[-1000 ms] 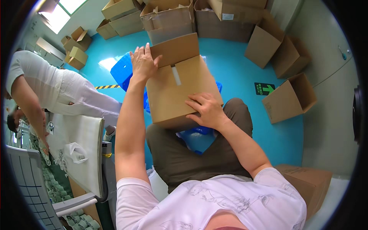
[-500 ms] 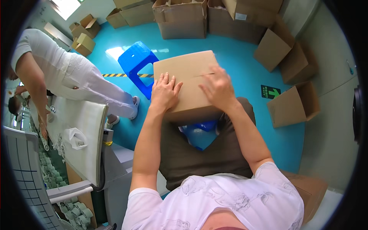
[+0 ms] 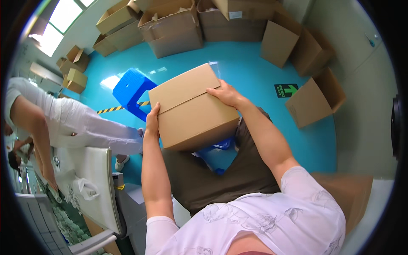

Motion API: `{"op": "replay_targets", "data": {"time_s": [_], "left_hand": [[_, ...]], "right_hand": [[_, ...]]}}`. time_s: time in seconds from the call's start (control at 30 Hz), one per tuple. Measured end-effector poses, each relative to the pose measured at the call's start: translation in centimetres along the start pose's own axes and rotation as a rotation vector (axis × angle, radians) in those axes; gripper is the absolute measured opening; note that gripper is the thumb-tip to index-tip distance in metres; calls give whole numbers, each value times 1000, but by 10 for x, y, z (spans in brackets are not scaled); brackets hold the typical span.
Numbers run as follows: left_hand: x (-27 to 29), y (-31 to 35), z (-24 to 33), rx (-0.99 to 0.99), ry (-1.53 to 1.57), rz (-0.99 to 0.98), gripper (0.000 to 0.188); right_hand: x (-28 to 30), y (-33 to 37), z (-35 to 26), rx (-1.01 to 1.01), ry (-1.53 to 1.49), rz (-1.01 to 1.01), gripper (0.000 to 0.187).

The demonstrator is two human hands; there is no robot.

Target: Packing items wrapped in white material into cardboard boxes, sealing them with a tape dispenser, and labeling them with a marker.

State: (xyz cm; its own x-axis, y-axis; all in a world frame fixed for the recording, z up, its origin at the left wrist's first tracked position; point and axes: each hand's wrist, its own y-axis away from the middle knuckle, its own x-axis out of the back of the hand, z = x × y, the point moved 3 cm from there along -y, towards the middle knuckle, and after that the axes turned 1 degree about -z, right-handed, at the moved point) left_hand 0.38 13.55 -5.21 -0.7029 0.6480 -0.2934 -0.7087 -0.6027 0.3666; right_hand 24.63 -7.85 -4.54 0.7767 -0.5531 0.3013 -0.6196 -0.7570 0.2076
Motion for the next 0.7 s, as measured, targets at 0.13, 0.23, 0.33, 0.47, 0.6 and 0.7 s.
{"op": "replay_targets", "data": {"time_s": [0.13,0.23,0.33,0.47,0.6,0.7], "left_hand": [[8,-15,-20,-81,-14,-53,56],[24,-7,-18,-13,-11,-36,54],[8,5,-4,34,-66,-82,52],[23,-6,-10,6,-125,-72,58],[-24,22,31,-652,-1327,325,56],[-72,49,19,-954,-1932,254,45]], "right_hand": [[0,-8,23,103,-158,15,76],[-15,3,7,84,-176,-12,75],[-19,8,9,-62,-67,80,71],[-14,14,7,-19,-23,53,77],[-6,15,-2,-45,48,23,84],[0,15,-5,-47,85,62,89]]}}
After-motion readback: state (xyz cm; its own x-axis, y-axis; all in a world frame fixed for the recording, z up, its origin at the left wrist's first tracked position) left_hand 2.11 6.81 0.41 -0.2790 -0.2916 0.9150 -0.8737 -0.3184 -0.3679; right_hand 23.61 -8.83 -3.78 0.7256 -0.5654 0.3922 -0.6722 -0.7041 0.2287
